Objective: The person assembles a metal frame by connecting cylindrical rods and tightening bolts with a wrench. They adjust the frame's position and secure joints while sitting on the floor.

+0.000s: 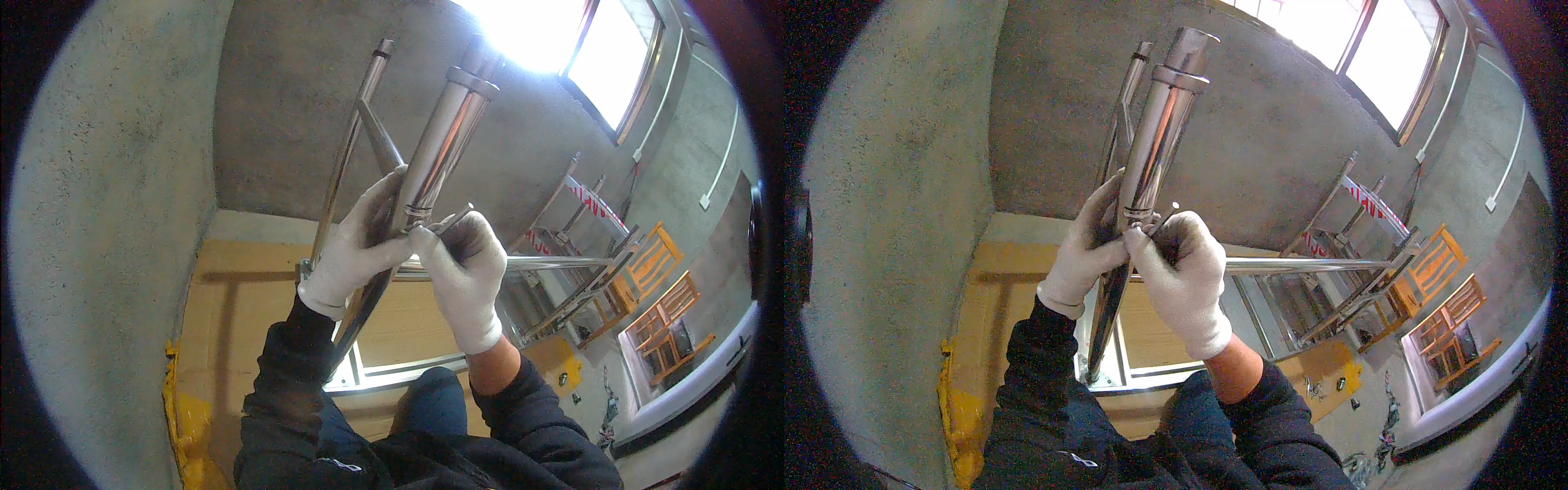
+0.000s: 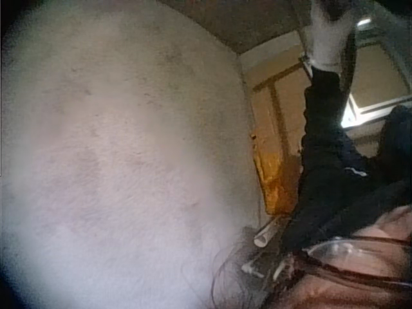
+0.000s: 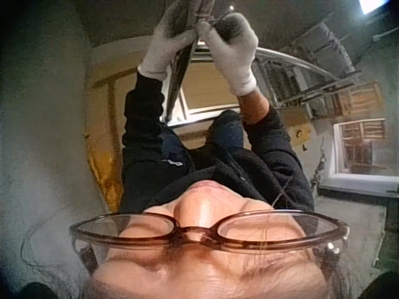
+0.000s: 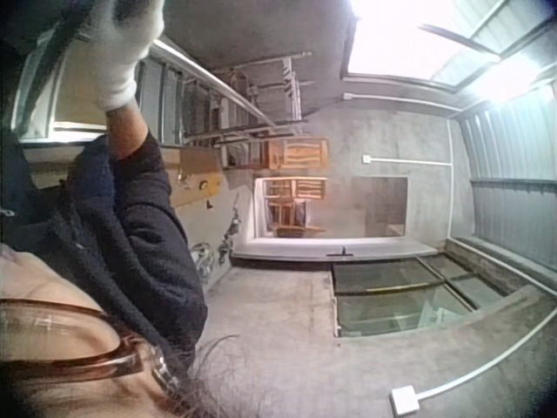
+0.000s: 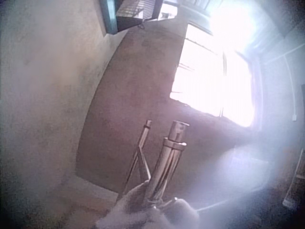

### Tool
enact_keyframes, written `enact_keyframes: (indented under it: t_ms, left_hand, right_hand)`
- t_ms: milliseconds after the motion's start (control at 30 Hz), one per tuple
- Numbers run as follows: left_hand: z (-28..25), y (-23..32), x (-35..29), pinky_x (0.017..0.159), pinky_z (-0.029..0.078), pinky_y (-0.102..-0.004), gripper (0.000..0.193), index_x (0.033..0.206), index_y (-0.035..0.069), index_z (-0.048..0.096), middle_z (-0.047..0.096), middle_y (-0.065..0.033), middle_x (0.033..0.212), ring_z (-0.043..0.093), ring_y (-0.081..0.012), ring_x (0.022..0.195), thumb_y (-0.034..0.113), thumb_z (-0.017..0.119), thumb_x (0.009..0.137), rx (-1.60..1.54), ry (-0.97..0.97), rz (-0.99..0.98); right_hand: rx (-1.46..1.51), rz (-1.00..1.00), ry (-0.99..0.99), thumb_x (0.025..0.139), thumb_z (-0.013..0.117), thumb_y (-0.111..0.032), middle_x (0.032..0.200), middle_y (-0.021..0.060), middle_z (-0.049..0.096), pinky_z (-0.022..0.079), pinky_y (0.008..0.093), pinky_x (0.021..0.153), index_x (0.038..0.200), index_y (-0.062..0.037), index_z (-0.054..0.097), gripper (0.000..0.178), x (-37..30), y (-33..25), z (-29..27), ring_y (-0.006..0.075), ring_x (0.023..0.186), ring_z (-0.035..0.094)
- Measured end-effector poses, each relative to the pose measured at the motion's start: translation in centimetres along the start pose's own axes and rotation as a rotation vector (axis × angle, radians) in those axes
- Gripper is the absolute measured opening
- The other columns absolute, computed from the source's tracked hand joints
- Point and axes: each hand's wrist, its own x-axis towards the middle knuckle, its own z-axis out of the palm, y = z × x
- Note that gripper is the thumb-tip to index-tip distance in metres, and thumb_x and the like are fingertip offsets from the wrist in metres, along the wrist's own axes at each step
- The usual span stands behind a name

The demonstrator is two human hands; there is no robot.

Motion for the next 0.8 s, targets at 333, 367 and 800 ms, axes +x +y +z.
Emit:
enact_keyframes:
  t_ms: [333,367,800]
  left_hand:
    - [1.2,0.3,-0.2,0.109,0.034,-0.0346,0.067,0.146,0.0,0.027,0.042,-0.0149,0.142,0.044,-0.0215,0.129,0.002,0.06,0.087,-0.059,0.092,0.036]
    - [1.2,0.2,-0.2,0.109,0.034,-0.0345,0.067,0.146,0.0,0.027,0.042,-0.0149,0.142,0.044,-0.0215,0.129,0.002,0.059,0.088,-0.061,0.096,0.041]
    - [1.5,0.1,-0.3,0.109,0.033,-0.0349,0.063,0.146,0.001,0.026,0.041,-0.0157,0.141,0.043,-0.022,0.129,0.005,0.054,0.091,-0.044,0.122,0.055]
  right_hand:
    - [0.077,0.025,0.114,0.083,0.071,-0.007,0.065,-0.0032,0.055,0.04,0.02,0.052,0.076,-0.0029,0.053,0.02,-0.2,-0.4,1.6,0.0013,0.061,0.046]
    - [0.082,0.018,0.12,0.083,0.071,-0.007,0.065,-0.0032,0.055,0.04,0.02,0.052,0.076,-0.0029,0.053,0.02,-0.2,-0.4,1.8,0.0013,0.061,0.046]
    - [0.235,0.201,0.114,0.084,0.069,-0.008,0.069,-0.0022,0.057,0.042,0.0211,0.056,0.079,-0.003,0.054,0.017,0.0,-1.0,2.1,0.0027,0.064,0.049]
